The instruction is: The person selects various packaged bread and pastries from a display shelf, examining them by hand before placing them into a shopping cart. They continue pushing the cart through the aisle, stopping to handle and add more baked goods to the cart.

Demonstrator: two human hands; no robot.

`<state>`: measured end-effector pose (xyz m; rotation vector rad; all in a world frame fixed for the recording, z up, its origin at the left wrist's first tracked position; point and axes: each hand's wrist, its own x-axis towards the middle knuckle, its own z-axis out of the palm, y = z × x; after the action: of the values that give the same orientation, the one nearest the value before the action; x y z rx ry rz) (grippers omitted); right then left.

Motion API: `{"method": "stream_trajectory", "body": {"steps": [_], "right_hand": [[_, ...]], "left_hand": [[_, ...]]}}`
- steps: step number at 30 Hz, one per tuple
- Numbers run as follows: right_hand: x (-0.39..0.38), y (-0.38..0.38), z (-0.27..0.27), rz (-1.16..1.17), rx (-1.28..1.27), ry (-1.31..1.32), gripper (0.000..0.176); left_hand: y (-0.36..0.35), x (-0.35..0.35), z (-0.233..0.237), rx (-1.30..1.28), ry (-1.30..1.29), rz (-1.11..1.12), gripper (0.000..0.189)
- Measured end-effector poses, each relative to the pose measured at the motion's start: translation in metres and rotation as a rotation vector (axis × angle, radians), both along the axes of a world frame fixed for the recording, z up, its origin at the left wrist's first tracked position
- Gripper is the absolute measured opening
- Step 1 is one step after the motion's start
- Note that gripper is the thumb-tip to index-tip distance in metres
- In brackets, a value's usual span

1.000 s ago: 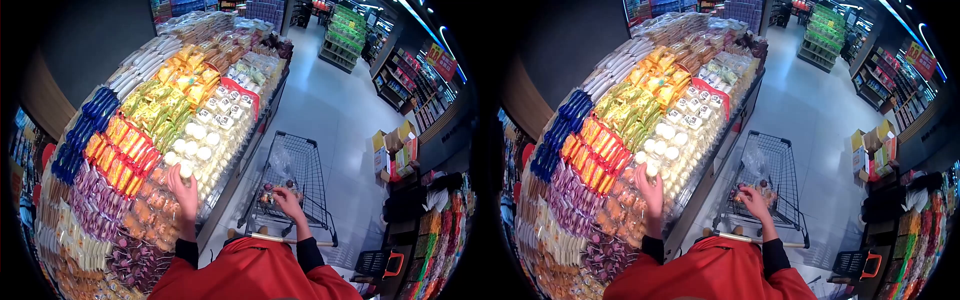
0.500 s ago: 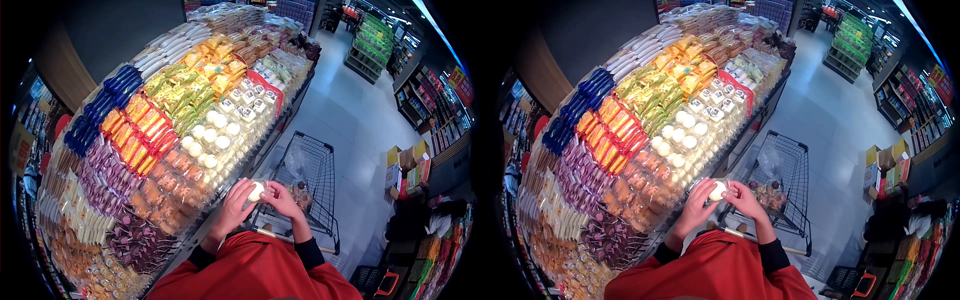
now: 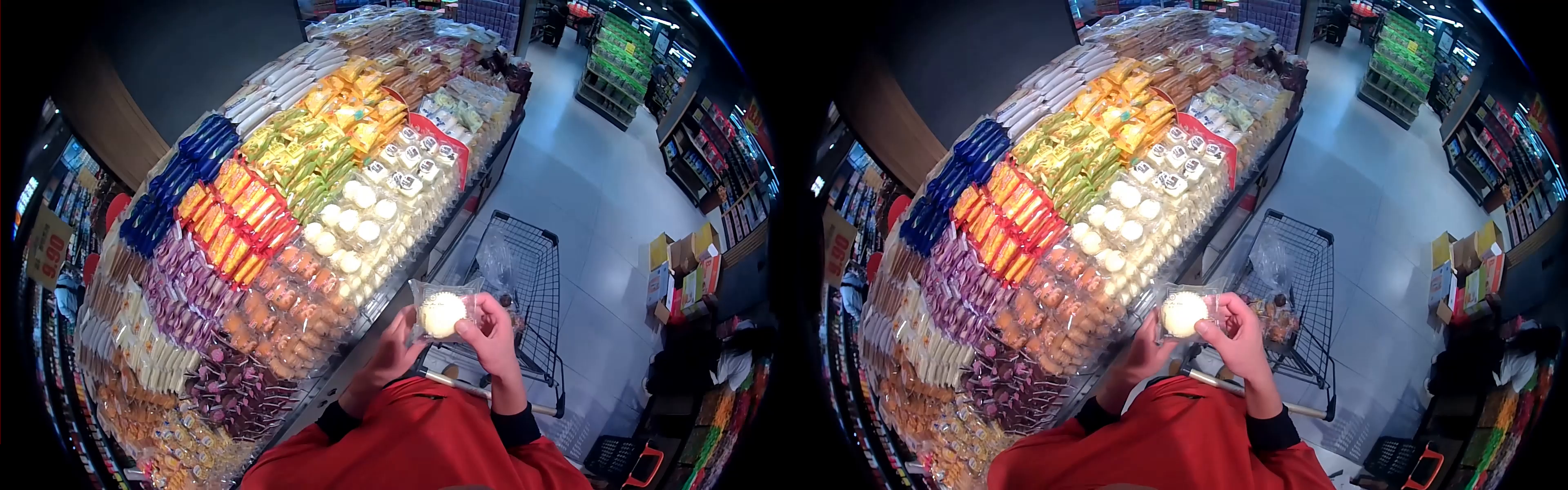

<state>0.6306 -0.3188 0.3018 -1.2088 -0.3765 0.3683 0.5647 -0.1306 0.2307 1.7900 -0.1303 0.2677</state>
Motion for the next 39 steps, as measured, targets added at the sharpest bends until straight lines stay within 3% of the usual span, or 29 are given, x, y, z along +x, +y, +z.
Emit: {"method": "stream_trajectory", "body": {"steps": [1,3,5,10,12,17,19,21,23,25,26,33,36,39], "right_hand": [[-0.001,0.001,0.002,0.016,0.007,0.005,0.033],[-0.002,0.001,0.004,-0.011,0.014,-0.008,0.032],[-0.003,0.001,0.001,-0.020,-0.002,-0.016,0.029],[-0.005,-0.006,-0.001,-0.027,0.003,-0.091,0.026],[-0.006,-0.006,0.001,-0.028,0.023,-0.060,0.027],[-0.007,-0.007,0.000,-0.121,0.033,-0.044,0.032],[-0.005,-0.010,-0.006,-0.158,-0.102,-0.232,0.036],[-0.005,-0.015,0.003,-0.124,-0.173,-0.223,0.037],[0.002,-0.016,0.009,0.021,-0.239,-0.514,0.039],[0.008,-0.016,0.007,0.058,-0.260,-0.620,0.042],[0.008,-0.015,0.006,0.029,-0.278,-0.634,0.042],[0.002,-0.012,0.020,-0.093,-0.341,-0.655,0.045],[0.008,-0.011,0.004,-0.104,-0.345,-0.760,0.043],[0.004,-0.014,0.009,-0.095,-0.370,-0.670,0.042]], "left_hand": [[-0.007,-0.001,-0.006,-0.290,0.036,-0.049,0.054],[-0.007,-0.004,-0.004,-0.278,0.017,-0.011,0.049],[-0.002,-0.004,-0.011,0.082,0.073,-0.036,0.049],[0.001,0.000,-0.018,0.229,-0.076,-0.065,0.048],[-0.002,-0.002,-0.012,0.013,0.018,-0.060,0.042],[0.008,-0.008,-0.012,-0.077,0.065,-0.078,0.055],[0.004,-0.008,-0.011,-0.114,0.020,-0.086,0.062],[-0.007,-0.003,0.007,-0.273,-0.230,0.073,0.069],[-0.008,0.001,0.034,-0.335,-0.225,0.061,0.063],[0.004,0.004,0.042,0.061,-0.254,0.050,0.056],[0.004,0.009,0.042,0.112,-0.381,0.046,0.047],[0.008,0.011,0.043,0.195,-0.557,0.108,0.033],[0.009,0.009,0.046,0.225,-0.547,0.112,0.038],[0.007,0.004,0.048,0.239,-0.466,0.082,0.050]]}}
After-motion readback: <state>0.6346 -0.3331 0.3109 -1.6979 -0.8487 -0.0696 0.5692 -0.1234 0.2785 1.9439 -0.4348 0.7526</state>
